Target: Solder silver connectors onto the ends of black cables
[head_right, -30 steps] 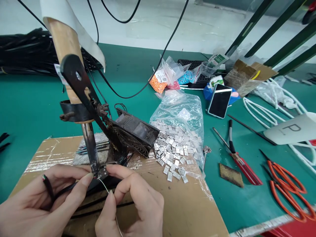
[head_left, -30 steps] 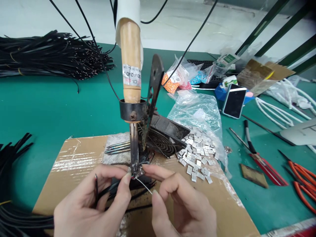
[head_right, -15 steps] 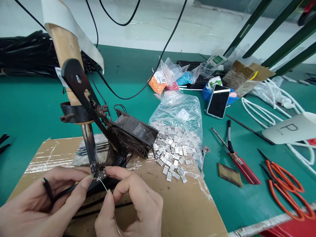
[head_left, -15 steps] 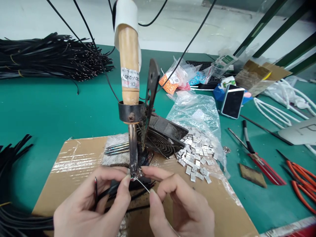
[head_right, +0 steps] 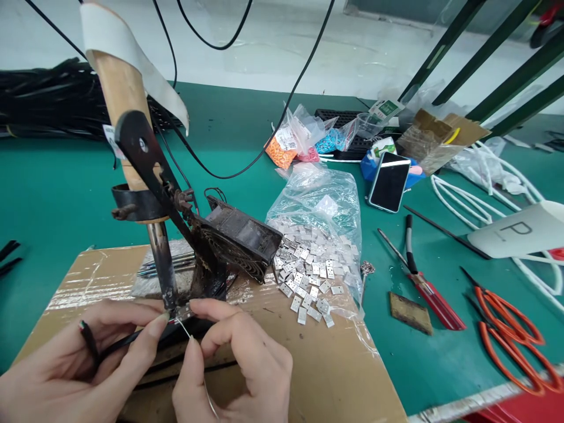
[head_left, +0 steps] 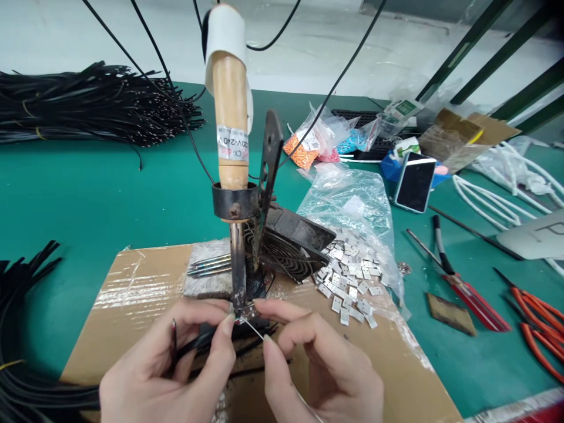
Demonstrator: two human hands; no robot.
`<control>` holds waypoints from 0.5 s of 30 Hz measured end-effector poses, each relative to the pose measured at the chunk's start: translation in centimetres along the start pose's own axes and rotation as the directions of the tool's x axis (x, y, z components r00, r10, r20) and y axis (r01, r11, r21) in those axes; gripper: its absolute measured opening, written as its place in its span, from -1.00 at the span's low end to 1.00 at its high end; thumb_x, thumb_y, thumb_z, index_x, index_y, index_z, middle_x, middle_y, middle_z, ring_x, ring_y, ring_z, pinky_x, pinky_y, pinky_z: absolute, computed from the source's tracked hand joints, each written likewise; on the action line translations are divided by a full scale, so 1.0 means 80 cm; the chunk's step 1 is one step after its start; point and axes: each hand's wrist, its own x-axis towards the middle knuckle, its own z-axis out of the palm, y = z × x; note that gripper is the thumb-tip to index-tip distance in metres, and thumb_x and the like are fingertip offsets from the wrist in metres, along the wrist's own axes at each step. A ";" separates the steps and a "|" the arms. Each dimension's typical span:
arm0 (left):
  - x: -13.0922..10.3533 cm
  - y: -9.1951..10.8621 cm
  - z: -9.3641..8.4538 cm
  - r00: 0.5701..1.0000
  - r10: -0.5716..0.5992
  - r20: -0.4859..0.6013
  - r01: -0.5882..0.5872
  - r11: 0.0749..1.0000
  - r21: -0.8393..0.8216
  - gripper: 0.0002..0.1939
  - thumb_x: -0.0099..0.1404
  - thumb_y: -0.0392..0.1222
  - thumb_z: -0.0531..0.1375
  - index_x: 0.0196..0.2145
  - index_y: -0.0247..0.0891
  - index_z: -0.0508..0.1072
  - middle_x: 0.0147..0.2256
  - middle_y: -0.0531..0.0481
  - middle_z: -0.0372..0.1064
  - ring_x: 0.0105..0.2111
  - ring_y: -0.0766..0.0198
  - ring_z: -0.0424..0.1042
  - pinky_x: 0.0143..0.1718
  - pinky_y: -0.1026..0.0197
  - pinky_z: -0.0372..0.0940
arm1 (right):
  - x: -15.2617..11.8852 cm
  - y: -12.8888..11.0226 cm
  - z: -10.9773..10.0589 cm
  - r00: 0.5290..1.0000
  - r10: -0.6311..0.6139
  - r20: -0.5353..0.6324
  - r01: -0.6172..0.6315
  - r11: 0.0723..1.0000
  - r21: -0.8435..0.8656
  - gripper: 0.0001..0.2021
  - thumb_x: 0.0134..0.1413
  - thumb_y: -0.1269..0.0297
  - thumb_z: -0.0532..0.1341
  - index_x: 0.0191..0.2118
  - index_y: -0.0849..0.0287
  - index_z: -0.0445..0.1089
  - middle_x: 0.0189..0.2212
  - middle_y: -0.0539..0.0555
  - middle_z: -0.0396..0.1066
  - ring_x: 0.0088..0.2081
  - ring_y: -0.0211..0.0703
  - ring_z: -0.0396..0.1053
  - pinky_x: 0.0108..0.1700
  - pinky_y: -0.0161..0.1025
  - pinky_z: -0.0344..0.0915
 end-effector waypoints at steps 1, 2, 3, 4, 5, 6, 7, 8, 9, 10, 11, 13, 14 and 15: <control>0.002 0.003 0.003 1.000 -0.015 -0.014 0.016 1.000 0.015 -0.83 0.20 -0.06 0.42 -0.40 -0.14 0.55 -0.43 0.07 0.62 -0.42 0.22 0.66 -0.42 0.37 0.58 | 0.001 0.000 0.000 1.000 -0.006 0.008 0.005 1.000 0.019 -0.80 0.12 0.47 0.29 -0.45 0.06 0.35 -0.19 0.00 0.70 -0.27 -0.11 0.68 -0.21 -0.23 0.53; 0.004 0.007 0.005 0.999 -0.024 -0.028 0.025 0.999 0.026 -0.77 0.18 0.01 0.43 -0.40 -0.15 0.55 -0.44 0.06 0.61 -0.41 0.18 0.67 -0.41 0.33 0.59 | 0.002 0.000 -0.001 1.000 -0.010 0.012 0.010 0.999 0.030 -0.80 0.12 0.47 0.30 -0.45 0.06 0.36 -0.19 0.00 0.70 -0.26 -0.12 0.68 -0.21 -0.25 0.53; 0.007 0.011 0.007 0.999 -0.027 -0.036 0.029 0.999 0.036 -0.73 0.17 0.06 0.43 -0.41 -0.15 0.55 -0.46 0.05 0.60 -0.40 0.16 0.67 -0.40 0.30 0.60 | 0.003 0.001 -0.001 1.000 -0.014 0.009 0.014 0.999 0.029 -0.80 0.11 0.48 0.30 -0.45 0.06 0.37 -0.19 0.00 0.71 -0.25 -0.11 0.68 -0.20 -0.25 0.54; 0.009 0.014 0.009 0.999 -0.023 -0.040 0.025 0.999 0.041 -0.70 0.17 0.10 0.43 -0.41 -0.15 0.54 -0.47 0.05 0.59 -0.39 0.15 0.67 -0.40 0.29 0.60 | 0.003 0.002 -0.001 1.000 -0.015 0.007 0.015 1.000 0.022 -0.81 0.11 0.49 0.30 -0.44 0.06 0.38 -0.18 0.02 0.71 -0.24 -0.10 0.68 -0.19 -0.23 0.55; 0.012 0.017 0.011 0.999 -0.019 -0.042 0.020 0.999 0.043 -0.69 0.17 0.12 0.43 -0.41 -0.15 0.54 -0.47 0.05 0.58 -0.39 0.15 0.67 -0.39 0.29 0.60 | 0.003 0.002 -0.001 1.000 -0.015 0.009 0.015 1.000 0.019 -0.81 0.10 0.49 0.31 -0.44 0.06 0.39 -0.18 0.03 0.71 -0.24 -0.08 0.68 -0.18 -0.22 0.56; 0.014 0.019 0.012 0.999 -0.016 -0.042 0.018 0.999 0.042 -0.68 0.17 0.14 0.42 -0.41 -0.15 0.54 -0.48 0.05 0.58 -0.39 0.15 0.67 -0.39 0.29 0.60 | 0.003 0.003 -0.001 1.000 -0.018 0.011 0.018 1.000 0.021 -0.81 0.09 0.50 0.31 -0.44 0.06 0.40 -0.18 0.03 0.71 -0.25 -0.08 0.68 -0.18 -0.21 0.57; 0.014 0.019 0.011 0.999 -0.015 -0.042 0.017 0.999 0.041 -0.68 0.17 0.14 0.42 -0.41 -0.15 0.54 -0.48 0.05 0.58 -0.38 0.15 0.67 -0.39 0.29 0.60 | 0.003 0.003 -0.001 1.000 -0.023 0.014 0.023 0.999 0.033 -0.81 0.09 0.50 0.31 -0.44 0.06 0.41 -0.19 0.03 0.70 -0.25 -0.10 0.68 -0.17 -0.22 0.57; 0.014 0.019 0.011 0.999 -0.018 -0.041 0.019 0.999 0.037 -0.68 0.16 0.13 0.42 -0.41 -0.15 0.54 -0.47 0.05 0.58 -0.38 0.15 0.67 -0.39 0.29 0.60 | 0.003 0.003 0.000 0.999 -0.029 0.014 0.028 0.998 0.050 -0.81 0.09 0.51 0.31 -0.44 0.06 0.41 -0.19 0.01 0.70 -0.24 -0.12 0.68 -0.17 -0.25 0.56; 0.012 0.017 0.009 0.999 -0.023 -0.038 0.025 0.999 0.033 -0.69 0.16 0.12 0.43 -0.41 -0.16 0.54 -0.47 0.04 0.59 -0.38 0.15 0.67 -0.39 0.30 0.60 | 0.004 0.002 0.000 0.999 -0.034 0.012 0.033 0.997 0.068 -0.81 0.09 0.51 0.31 -0.44 0.07 0.42 -0.20 0.00 0.70 -0.23 -0.15 0.68 -0.16 -0.28 0.56; 0.010 0.014 0.007 0.999 -0.030 -0.034 0.031 0.999 0.028 -0.70 0.16 0.09 0.43 -0.42 -0.16 0.54 -0.46 0.04 0.59 -0.38 0.15 0.67 -0.39 0.30 0.60 | 0.005 0.001 0.001 0.999 -0.037 0.006 0.037 0.996 0.083 -0.80 0.10 0.52 0.31 -0.44 0.07 0.42 -0.20 -0.02 0.70 -0.23 -0.18 0.68 -0.15 -0.32 0.55; 0.007 0.010 0.004 0.999 -0.033 -0.027 0.034 0.999 0.021 -0.73 0.17 0.06 0.43 -0.42 -0.17 0.55 -0.45 0.04 0.60 -0.39 0.16 0.67 -0.40 0.32 0.60 | 0.005 0.000 0.002 0.999 -0.040 -0.005 0.040 0.995 0.090 -0.80 0.10 0.52 0.31 -0.44 0.08 0.42 -0.21 -0.03 0.69 -0.22 -0.20 0.68 -0.15 -0.35 0.55; 0.000 0.002 -0.001 1.000 -0.025 0.004 0.025 1.000 -0.004 -0.82 0.19 -0.05 0.41 -0.43 -0.16 0.55 -0.42 0.06 0.61 -0.41 0.21 0.66 -0.40 0.37 0.58 | 0.006 -0.002 0.003 0.999 -0.042 -0.017 0.043 0.995 0.094 -0.79 0.11 0.52 0.32 -0.45 0.08 0.43 -0.22 -0.04 0.69 -0.23 -0.22 0.67 -0.14 -0.37 0.54; -0.002 -0.002 -0.003 1.000 -0.014 0.022 0.014 1.000 -0.019 -0.88 0.20 -0.11 0.39 -0.42 -0.14 0.56 -0.40 0.09 0.61 -0.42 0.26 0.65 -0.40 0.40 0.57 | 0.007 -0.002 0.003 0.999 -0.042 -0.020 0.044 0.995 0.093 -0.79 0.11 0.52 0.33 -0.45 0.08 0.44 -0.22 -0.04 0.69 -0.24 -0.22 0.67 -0.16 -0.37 0.55; -0.004 -0.005 -0.005 0.999 0.005 0.037 -0.004 0.999 -0.033 -0.93 0.21 -0.17 0.37 -0.41 -0.12 0.56 -0.39 0.12 0.61 -0.44 0.30 0.65 -0.40 0.44 0.56 | 0.007 -0.003 0.004 0.999 -0.042 -0.024 0.044 0.995 0.091 -0.80 0.11 0.52 0.33 -0.45 0.08 0.44 -0.23 -0.03 0.69 -0.24 -0.21 0.67 -0.17 -0.36 0.55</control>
